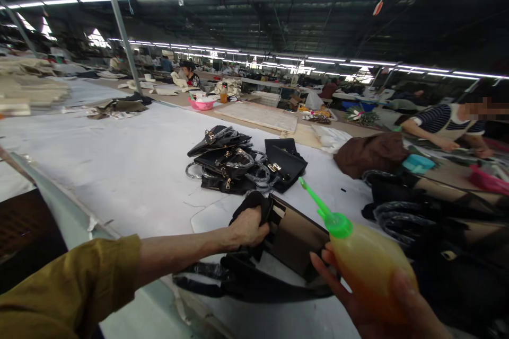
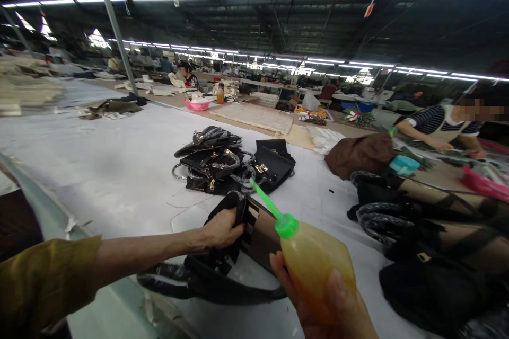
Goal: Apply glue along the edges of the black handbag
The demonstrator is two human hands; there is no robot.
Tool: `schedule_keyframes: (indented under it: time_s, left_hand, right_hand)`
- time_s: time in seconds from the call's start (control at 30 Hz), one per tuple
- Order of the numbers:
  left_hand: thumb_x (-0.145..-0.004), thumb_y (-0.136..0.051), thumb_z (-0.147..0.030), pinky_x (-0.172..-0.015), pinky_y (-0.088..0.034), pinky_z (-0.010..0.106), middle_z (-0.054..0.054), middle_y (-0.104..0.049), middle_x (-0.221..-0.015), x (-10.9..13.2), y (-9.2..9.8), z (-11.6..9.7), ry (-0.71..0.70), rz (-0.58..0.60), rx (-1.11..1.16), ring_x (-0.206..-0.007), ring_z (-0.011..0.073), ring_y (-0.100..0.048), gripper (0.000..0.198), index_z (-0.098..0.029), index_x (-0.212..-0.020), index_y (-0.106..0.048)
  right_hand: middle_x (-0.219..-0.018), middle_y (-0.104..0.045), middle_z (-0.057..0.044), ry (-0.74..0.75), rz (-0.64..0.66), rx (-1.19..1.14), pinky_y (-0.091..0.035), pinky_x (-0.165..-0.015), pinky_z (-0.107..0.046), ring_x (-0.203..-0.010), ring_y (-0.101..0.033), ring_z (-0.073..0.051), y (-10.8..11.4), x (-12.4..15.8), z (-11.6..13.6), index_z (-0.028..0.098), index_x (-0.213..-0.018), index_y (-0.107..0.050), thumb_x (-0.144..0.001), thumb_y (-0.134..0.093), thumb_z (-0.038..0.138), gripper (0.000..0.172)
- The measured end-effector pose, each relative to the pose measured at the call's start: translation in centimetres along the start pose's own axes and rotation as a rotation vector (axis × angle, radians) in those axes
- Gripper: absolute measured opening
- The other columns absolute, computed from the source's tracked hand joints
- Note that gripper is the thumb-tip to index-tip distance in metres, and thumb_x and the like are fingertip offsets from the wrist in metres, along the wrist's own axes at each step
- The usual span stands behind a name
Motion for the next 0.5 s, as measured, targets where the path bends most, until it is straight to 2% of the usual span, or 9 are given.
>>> schedule_keyframes:
  time_s: [0.13, 0.23, 0.37, 0.5]
  left_hand:
    - [-0.078, -0.042, -0.016, -0.087, -0.045, 0.030, 0.006, -0.066, -0.101, 0.5, 0.1, 0.5, -0.106, -0.031, 0.310, -0.097, 0.0191, -0.058, 0.033, -0.014, -0.109, -0.054]
    - [-0.081, -0.042, -0.017, -0.087, -0.046, 0.029, 0.004, -0.066, -0.101, 0.7, 1.1, 0.2, -0.143, -0.040, 0.514, -0.097, 0.0178, -0.058, 0.029, -0.013, -0.108, -0.054]
    - [-0.084, -0.047, -0.028, -0.084, -0.046, 0.029, 0.005, -0.065, -0.101, 0.7, 4.4, -1.7, -0.238, 0.044, 0.594, -0.095, 0.0193, -0.058, 0.032, -0.011, -0.110, -0.055]
    - [-0.082, -0.050, -0.033, -0.080, -0.045, 0.027, 0.002, -0.067, -0.093, -0.2, 9.0, -3.7, -0.302, 0.220, 0.374, -0.086, 0.0184, -0.059, 0.031, -0.013, -0.102, -0.063]
  right_hand:
    - [-0.104, -0.069, -0.006, 0.034, -0.017, -0.021, -0.048, -0.085, -0.053, -0.097, -0.062, -0.033, -0.3, 0.6, 0.2, 0.031, -0.099, -0.069, -0.075, -0.067, 0.043, 0.027]
    - [-0.106, -0.068, -0.005, 0.056, -0.040, -0.033, -0.048, -0.083, -0.058, -0.099, -0.061, -0.034, -0.5, 1.3, 0.5, 0.033, -0.105, -0.067, -0.076, -0.066, 0.044, 0.030]
    - [-0.107, -0.068, -0.004, 0.084, -0.079, -0.082, -0.052, -0.077, -0.058, -0.096, -0.062, -0.035, 0.2, 2.2, 1.0, 0.034, -0.107, -0.065, -0.073, -0.068, 0.046, 0.036]
    - [-0.110, -0.067, -0.007, 0.055, -0.131, -0.066, -0.054, -0.074, -0.055, -0.094, -0.063, -0.036, 2.1, 2.9, 1.6, 0.031, -0.111, -0.064, -0.070, -0.069, 0.048, 0.044]
Point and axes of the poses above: each hand's wrist, its own x-axis away from the middle knuckle, its own y-axis out of the back of the hand, z = x × y, the point moved 3 cm from there along -x, towards the middle knuckle
